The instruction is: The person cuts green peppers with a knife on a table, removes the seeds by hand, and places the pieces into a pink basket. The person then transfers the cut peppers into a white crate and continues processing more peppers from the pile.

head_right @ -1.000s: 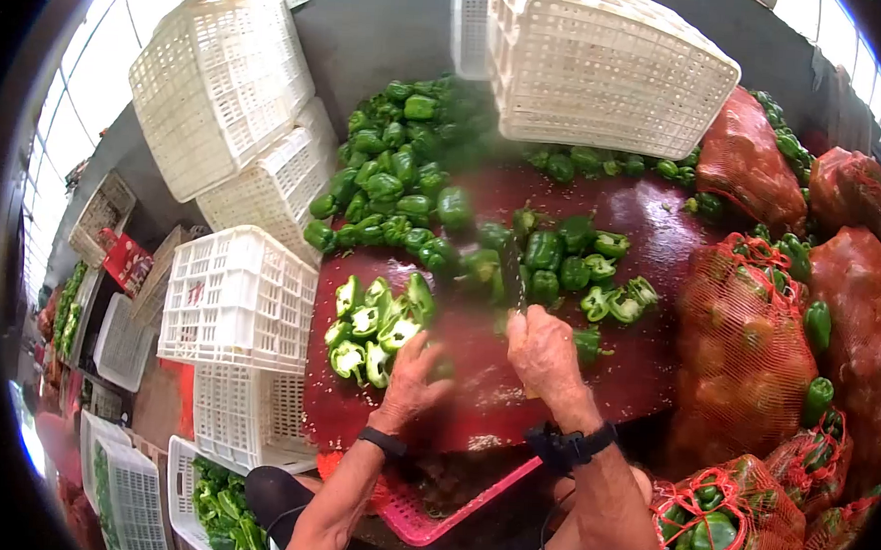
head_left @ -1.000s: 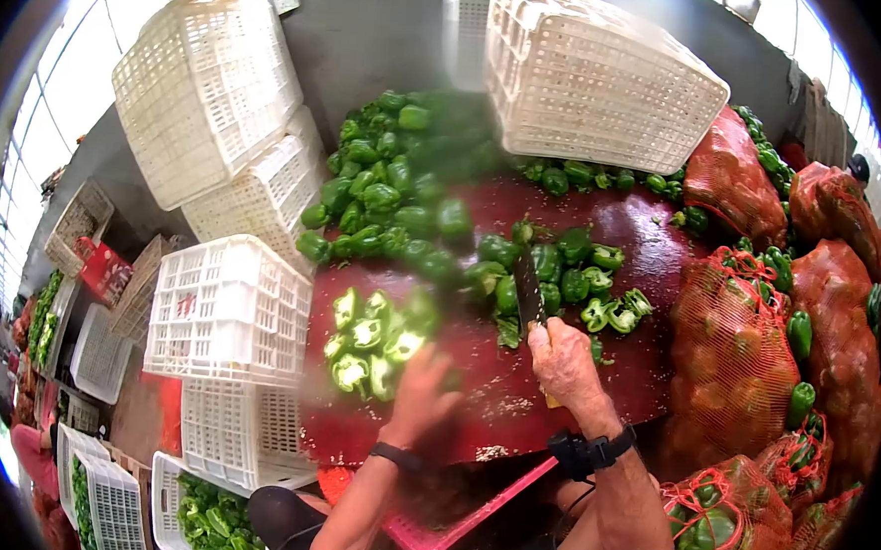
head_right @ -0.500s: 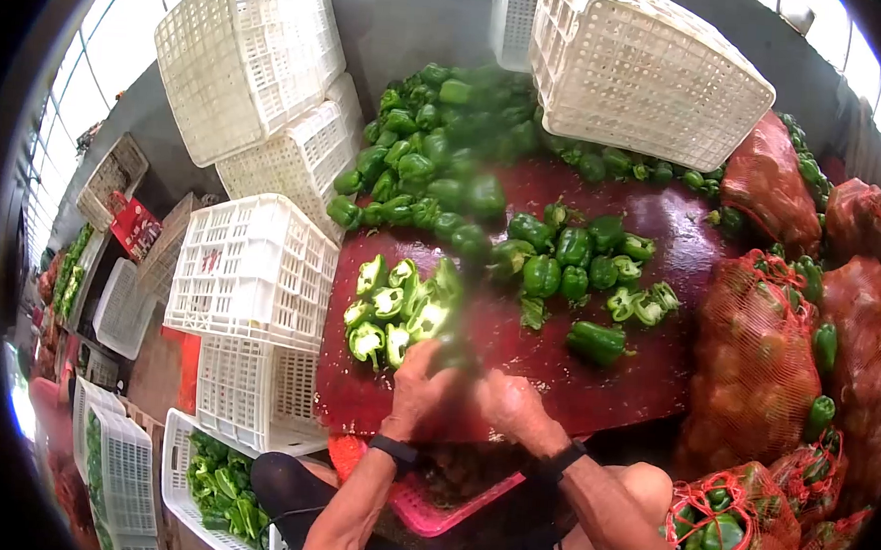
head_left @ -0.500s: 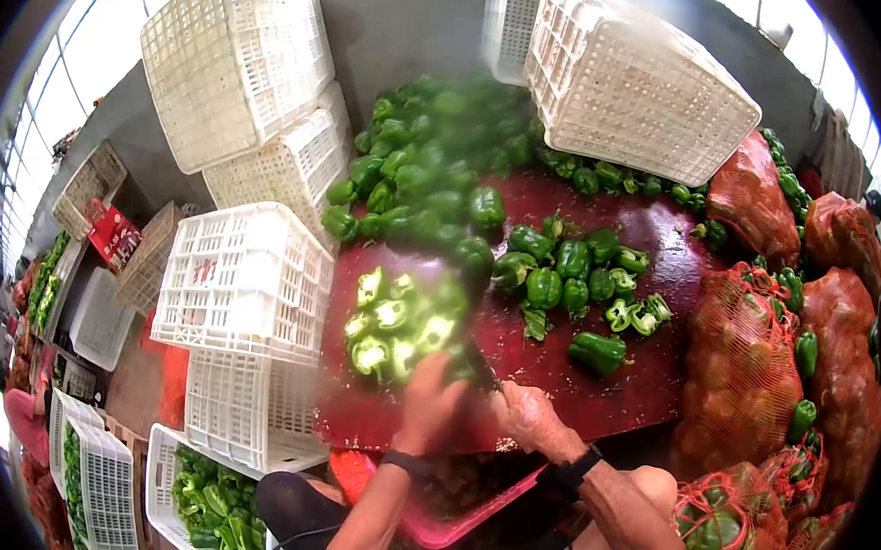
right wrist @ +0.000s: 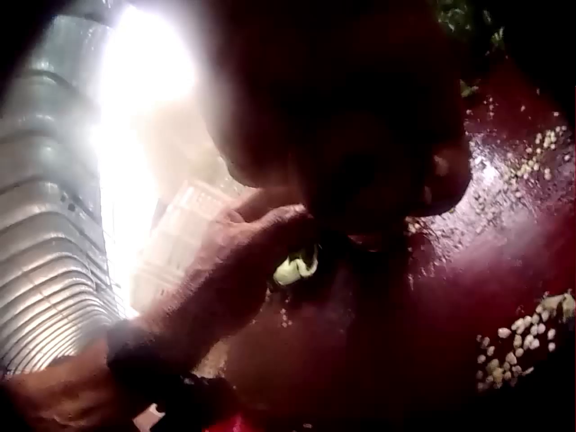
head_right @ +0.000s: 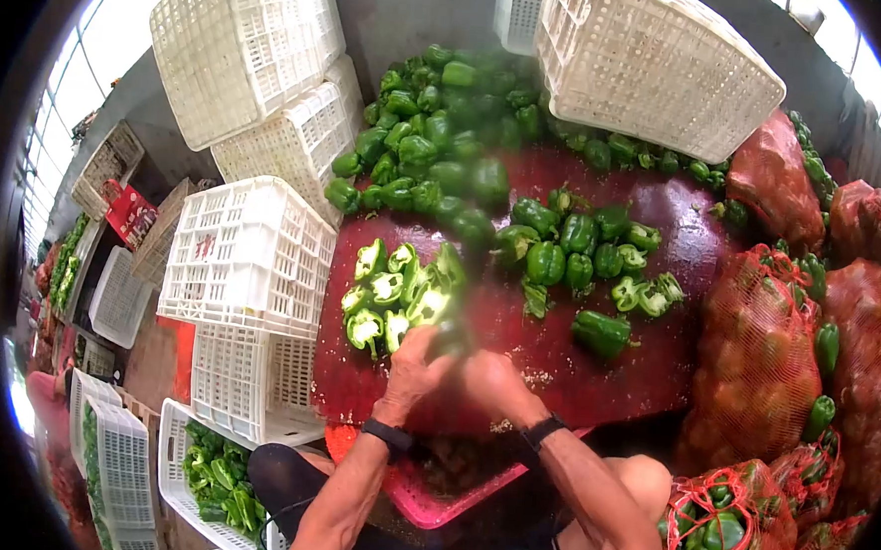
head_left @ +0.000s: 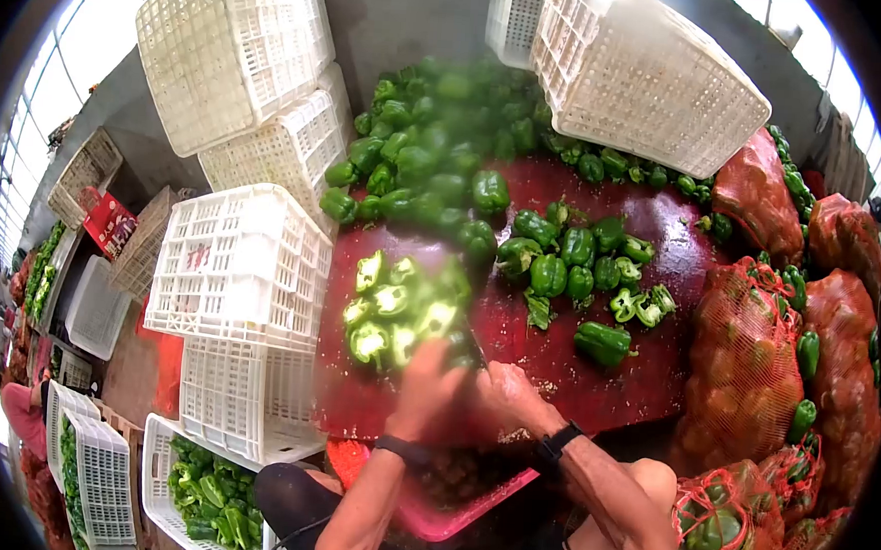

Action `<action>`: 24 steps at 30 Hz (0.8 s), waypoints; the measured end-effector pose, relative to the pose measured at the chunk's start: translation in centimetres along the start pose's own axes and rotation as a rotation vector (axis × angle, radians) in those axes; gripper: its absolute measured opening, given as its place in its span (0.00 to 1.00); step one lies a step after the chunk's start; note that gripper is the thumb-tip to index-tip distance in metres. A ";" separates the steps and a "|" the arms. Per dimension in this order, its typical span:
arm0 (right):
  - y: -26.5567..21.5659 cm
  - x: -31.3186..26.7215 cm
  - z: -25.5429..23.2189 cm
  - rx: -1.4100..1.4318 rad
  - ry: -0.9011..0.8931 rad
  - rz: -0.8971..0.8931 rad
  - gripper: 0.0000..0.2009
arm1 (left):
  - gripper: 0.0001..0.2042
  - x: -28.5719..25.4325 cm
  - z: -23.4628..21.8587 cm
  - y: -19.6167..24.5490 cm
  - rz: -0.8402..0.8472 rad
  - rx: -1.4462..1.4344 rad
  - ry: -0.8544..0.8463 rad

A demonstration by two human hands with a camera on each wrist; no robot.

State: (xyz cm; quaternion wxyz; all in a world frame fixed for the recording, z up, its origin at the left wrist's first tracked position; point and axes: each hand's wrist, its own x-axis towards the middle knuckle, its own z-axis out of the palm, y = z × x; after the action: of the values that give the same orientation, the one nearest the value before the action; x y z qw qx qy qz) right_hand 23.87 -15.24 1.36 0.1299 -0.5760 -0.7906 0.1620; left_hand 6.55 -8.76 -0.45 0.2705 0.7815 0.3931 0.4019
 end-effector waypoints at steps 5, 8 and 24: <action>1.4 0.0 4.5 -0.112 0.141 -0.049 0.05 | 0.16 0.0 -0.4 1.6 -0.004 -0.016 0.002; 2.6 0.8 6.5 -0.071 0.264 -0.060 0.07 | 0.15 0.4 -0.8 3.1 0.037 0.035 -0.009; -1.3 1.1 0.4 0.374 -0.111 0.394 0.15 | 0.20 0.3 -0.1 1.8 -0.061 0.246 -0.134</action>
State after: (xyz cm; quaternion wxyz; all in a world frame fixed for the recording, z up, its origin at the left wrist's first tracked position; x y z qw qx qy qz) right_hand 22.26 -14.60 1.58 0.1564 -0.6751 -0.6255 0.3586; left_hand 7.26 -9.47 1.01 0.2106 0.8215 0.4439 0.2892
